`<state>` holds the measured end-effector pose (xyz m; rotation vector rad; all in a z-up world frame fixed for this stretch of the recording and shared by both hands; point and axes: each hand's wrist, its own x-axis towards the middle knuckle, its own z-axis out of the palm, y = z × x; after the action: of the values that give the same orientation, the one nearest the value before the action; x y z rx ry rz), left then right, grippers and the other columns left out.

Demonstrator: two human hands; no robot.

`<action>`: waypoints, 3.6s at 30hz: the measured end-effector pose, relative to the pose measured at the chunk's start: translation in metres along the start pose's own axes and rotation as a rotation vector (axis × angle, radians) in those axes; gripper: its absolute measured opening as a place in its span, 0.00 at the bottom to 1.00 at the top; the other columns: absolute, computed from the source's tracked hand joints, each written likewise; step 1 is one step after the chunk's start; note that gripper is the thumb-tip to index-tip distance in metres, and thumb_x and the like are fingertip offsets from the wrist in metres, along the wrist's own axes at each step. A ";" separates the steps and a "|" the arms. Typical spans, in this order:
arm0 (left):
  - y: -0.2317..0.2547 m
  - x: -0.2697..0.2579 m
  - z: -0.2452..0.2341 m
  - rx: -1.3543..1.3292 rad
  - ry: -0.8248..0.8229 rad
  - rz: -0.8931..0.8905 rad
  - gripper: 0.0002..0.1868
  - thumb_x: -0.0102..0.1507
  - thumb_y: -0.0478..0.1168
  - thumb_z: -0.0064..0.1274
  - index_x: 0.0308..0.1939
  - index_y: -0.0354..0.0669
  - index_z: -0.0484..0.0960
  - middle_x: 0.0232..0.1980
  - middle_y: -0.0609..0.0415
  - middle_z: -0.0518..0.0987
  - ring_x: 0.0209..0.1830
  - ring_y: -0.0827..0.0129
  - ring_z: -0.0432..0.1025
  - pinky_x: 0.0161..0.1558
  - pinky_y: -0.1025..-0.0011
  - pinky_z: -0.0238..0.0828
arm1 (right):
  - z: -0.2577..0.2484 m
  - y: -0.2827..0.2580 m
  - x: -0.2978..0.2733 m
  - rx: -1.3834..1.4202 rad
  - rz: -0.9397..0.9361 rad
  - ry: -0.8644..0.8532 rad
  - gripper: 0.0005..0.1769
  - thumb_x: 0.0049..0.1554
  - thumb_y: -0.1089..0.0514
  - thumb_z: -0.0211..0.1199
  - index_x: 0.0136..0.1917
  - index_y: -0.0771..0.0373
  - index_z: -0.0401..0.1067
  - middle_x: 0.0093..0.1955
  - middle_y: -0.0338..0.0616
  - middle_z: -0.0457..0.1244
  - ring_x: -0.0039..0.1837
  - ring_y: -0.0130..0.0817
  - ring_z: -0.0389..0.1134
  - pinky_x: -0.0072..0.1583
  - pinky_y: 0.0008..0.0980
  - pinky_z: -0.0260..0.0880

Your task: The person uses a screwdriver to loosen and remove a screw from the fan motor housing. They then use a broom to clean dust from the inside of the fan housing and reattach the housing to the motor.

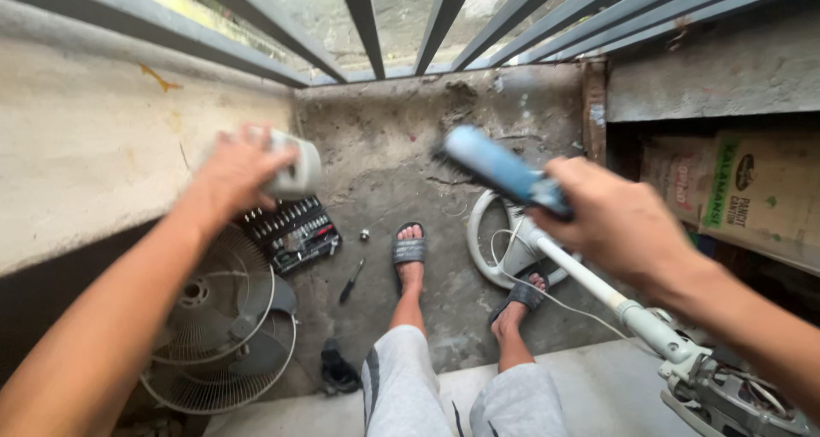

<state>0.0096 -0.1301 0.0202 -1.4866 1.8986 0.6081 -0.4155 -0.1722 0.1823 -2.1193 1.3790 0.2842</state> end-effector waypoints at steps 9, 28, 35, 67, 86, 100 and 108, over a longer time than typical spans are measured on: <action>-0.025 -0.019 0.004 -0.240 0.495 0.023 0.57 0.38 0.47 0.79 0.70 0.63 0.68 0.70 0.35 0.60 0.68 0.40 0.60 0.67 0.55 0.63 | 0.061 -0.004 0.037 -0.037 -0.478 0.105 0.20 0.50 0.54 0.71 0.51 0.62 0.67 0.44 0.49 0.63 0.47 0.51 0.70 0.45 0.48 0.71; 0.066 -0.065 0.096 -2.537 0.547 -0.090 0.48 0.52 0.64 0.56 0.73 0.51 0.66 0.65 0.51 0.71 0.65 0.55 0.68 0.59 0.47 0.71 | 0.001 0.019 -0.003 0.225 0.013 0.177 0.20 0.51 0.55 0.72 0.54 0.63 0.73 0.49 0.49 0.71 0.48 0.40 0.74 0.49 0.37 0.75; 0.078 -0.049 0.116 -2.794 0.516 -0.041 0.38 0.55 0.64 0.54 0.62 0.47 0.77 0.57 0.54 0.78 0.59 0.56 0.71 0.58 0.49 0.72 | 0.007 -0.014 -0.020 0.259 -0.295 0.251 0.19 0.51 0.55 0.72 0.53 0.63 0.72 0.48 0.46 0.70 0.47 0.34 0.75 0.48 0.31 0.79; 0.080 -0.066 0.067 -2.479 0.693 0.000 0.49 0.49 0.59 0.57 0.71 0.40 0.66 0.60 0.44 0.71 0.60 0.54 0.69 0.53 0.54 0.73 | 0.062 -0.126 0.057 0.168 -0.381 -0.005 0.21 0.51 0.51 0.69 0.50 0.63 0.64 0.44 0.49 0.67 0.49 0.51 0.70 0.46 0.49 0.71; 0.117 -0.079 0.075 -2.680 0.398 -0.487 0.40 0.58 0.66 0.50 0.67 0.46 0.72 0.63 0.49 0.75 0.64 0.55 0.69 0.62 0.46 0.68 | 0.050 -0.064 0.088 -0.268 -0.183 0.430 0.15 0.56 0.58 0.70 0.52 0.65 0.69 0.45 0.52 0.66 0.45 0.48 0.70 0.42 0.43 0.73; 0.121 -0.064 0.064 -2.855 0.011 -0.396 0.39 0.54 0.68 0.45 0.65 0.55 0.74 0.64 0.49 0.75 0.64 0.49 0.67 0.60 0.37 0.64 | 0.056 -0.068 0.063 -0.058 -0.359 0.335 0.21 0.49 0.53 0.73 0.48 0.64 0.67 0.41 0.50 0.66 0.46 0.49 0.71 0.42 0.46 0.71; 0.118 -0.072 0.104 -2.835 0.177 -0.010 0.37 0.62 0.65 0.50 0.66 0.46 0.74 0.60 0.48 0.75 0.55 0.55 0.71 0.51 0.51 0.75 | 0.004 -0.042 0.065 -0.143 -0.194 0.558 0.18 0.59 0.53 0.72 0.51 0.65 0.67 0.44 0.51 0.66 0.43 0.50 0.70 0.41 0.46 0.69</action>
<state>-0.0721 0.0208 -0.0023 0.9902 0.2411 -1.6825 -0.3488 -0.2070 0.1638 -2.5512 1.4592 -0.3219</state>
